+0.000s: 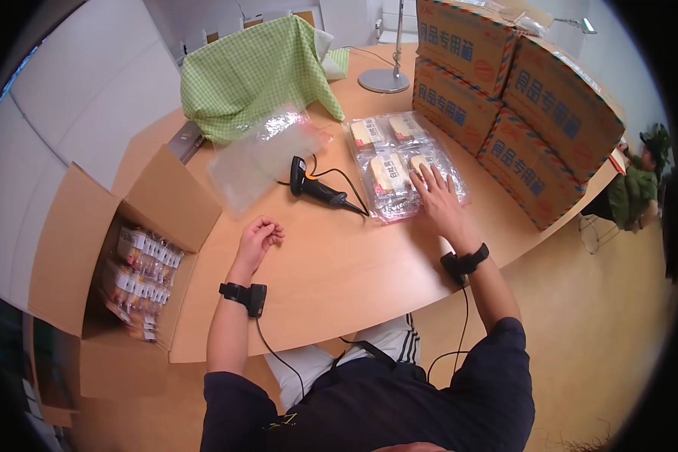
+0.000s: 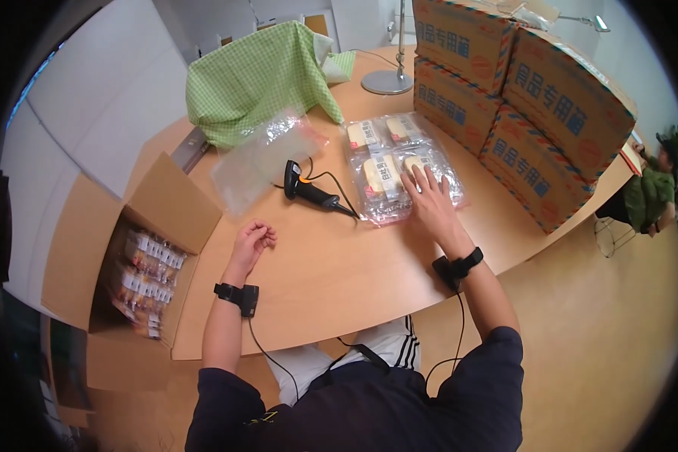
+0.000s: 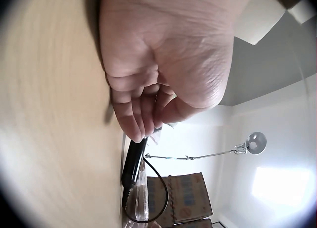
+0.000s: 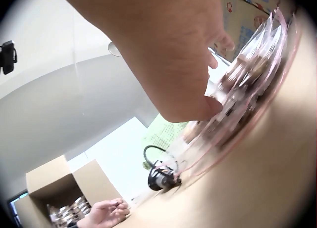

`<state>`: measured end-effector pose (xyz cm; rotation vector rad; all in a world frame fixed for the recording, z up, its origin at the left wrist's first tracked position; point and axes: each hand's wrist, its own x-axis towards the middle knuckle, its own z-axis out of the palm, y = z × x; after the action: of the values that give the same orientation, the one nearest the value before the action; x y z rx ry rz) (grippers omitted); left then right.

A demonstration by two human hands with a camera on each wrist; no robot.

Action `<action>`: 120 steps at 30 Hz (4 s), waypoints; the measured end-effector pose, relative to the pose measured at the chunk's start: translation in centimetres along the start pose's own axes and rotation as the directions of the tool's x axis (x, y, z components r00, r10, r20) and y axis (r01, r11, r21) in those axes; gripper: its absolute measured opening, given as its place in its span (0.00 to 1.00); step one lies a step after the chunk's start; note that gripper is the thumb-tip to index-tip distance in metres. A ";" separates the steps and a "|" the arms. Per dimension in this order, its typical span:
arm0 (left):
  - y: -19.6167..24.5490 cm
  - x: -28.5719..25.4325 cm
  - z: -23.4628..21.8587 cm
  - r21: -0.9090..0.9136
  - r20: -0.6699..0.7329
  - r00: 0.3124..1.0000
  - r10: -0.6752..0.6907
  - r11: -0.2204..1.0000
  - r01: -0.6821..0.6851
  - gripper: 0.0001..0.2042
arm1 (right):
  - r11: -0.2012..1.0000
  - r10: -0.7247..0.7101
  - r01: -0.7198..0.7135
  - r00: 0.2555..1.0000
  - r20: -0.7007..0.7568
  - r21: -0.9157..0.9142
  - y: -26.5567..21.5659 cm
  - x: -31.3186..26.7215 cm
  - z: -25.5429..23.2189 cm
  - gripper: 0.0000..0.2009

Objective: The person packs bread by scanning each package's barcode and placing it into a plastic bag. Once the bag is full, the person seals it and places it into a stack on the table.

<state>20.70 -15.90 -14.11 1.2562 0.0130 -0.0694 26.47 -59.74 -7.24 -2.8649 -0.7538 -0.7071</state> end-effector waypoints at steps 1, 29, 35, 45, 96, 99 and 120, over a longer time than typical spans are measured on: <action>0.0 0.0 0.0 0.006 -0.002 1.000 0.006 1.000 -0.006 0.05 | 1.000 -0.001 0.001 1.000 -0.001 -0.002 0.3 0.1 0.3 0.31; -0.3 -0.3 0.6 0.132 -0.012 0.999 0.040 0.990 -0.038 0.04 | 0.900 -0.412 0.388 0.905 0.103 0.197 -3.4 2.4 1.6 0.27; -0.3 -0.3 0.6 0.157 0.008 0.999 0.044 0.987 -0.045 0.04 | 0.934 -0.342 0.341 0.940 -0.015 0.109 -2.3 2.6 1.9 0.27; -0.2 -0.4 0.9 0.168 0.009 0.998 0.057 0.984 -0.058 0.05 | 0.915 -0.401 0.403 0.914 -0.066 0.029 -0.8 3.3 3.9 0.17; -4.0 -1.6 24.5 -0.238 0.115 0.937 -0.330 0.907 0.348 0.23 | 0.892 0.165 -0.024 0.947 -0.275 0.452 2.7 -10.4 0.8 0.23; -5.5 0.1 24.1 -0.224 0.150 0.938 -0.312 0.914 0.339 0.24 | 0.682 0.427 -0.416 0.894 0.135 0.601 7.9 -9.3 3.5 0.24; 3.0 -7.3 23.9 0.004 0.267 0.952 0.152 0.987 -0.159 0.37 | -0.219 0.303 -0.219 0.911 0.279 0.951 -1.8 -8.6 -13.7 0.34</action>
<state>12.87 -37.33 -3.49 1.2615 -0.3207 -0.1016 13.31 -64.81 0.97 -1.2815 -0.2826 0.0538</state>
